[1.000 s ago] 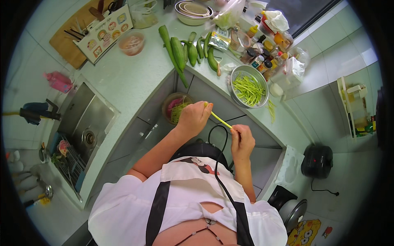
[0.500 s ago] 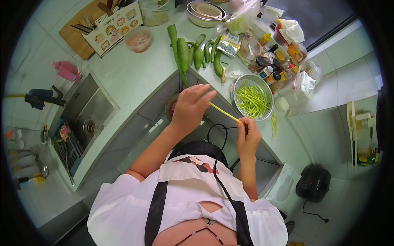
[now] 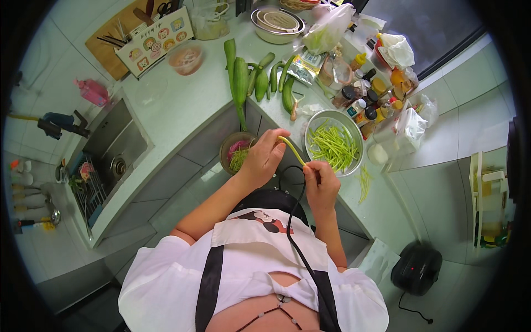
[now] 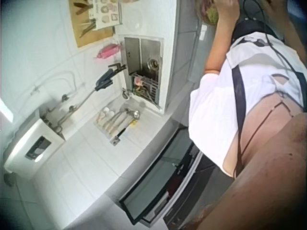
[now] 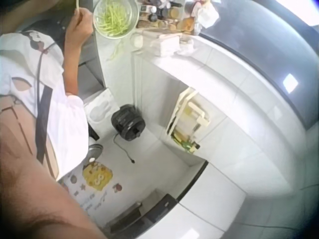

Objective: The person peels long green vegetables by hand, pulling off thin strips and placing them into a metal bowl on the counter.

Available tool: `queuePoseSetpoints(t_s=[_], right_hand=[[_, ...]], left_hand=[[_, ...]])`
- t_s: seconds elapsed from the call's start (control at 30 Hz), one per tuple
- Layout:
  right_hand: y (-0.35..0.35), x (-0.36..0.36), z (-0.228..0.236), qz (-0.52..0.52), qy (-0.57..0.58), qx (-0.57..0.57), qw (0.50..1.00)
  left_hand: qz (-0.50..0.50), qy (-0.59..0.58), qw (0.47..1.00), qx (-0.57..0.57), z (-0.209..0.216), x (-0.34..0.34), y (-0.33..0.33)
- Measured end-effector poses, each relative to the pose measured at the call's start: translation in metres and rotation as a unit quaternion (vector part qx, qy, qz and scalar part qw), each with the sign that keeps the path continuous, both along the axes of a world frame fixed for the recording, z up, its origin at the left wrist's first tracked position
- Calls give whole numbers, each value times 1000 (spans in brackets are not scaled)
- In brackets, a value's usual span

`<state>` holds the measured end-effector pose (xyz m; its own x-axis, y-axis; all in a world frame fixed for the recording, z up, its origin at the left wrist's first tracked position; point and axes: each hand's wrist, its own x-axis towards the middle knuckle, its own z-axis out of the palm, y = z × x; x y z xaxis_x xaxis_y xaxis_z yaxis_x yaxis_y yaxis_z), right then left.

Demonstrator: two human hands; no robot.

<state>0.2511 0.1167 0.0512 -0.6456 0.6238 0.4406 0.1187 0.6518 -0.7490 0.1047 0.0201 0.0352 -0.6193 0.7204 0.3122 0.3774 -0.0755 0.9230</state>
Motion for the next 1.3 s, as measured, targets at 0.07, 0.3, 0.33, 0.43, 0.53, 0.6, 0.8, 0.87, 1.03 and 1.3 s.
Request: queuePoseSetpoints(t_s=[0.07,0.3,0.33,0.43,0.53,0.6,0.8,0.87,1.03,1.3], right_hand=[[5,1,0,20,4,33,999],[9,-7,-1,22,21,63,998],[8,-9,-1,17,22,64,998],[2,-19,3,2,25,66,997],[-6,-28,4,-12,23,69,997],[-11,-37,3,-23,25,68,997],[-24,-53,-1,-82,9,41,996],[-27,-54,-9,-116,17,-18,993],[-32,-60,-9,-159,15,-87,983],[-42,-68,-3,-120,-63,-61,989]], left_hand=[[-15,10,1000,-23,7,1,3],[4,51,996,-76,10,-2,12],[5,63,996,-70,9,-4,13],[-2,103,993,-60,6,-15,13],[-12,121,990,-75,4,-26,8],[-26,127,988,-85,6,-36,4],[-115,61,989,-65,11,-63,-7],[-152,-18,987,-40,16,-68,-8],[-153,-24,988,-15,6,-79,-8],[-138,184,972,-47,3,-87,-4]])
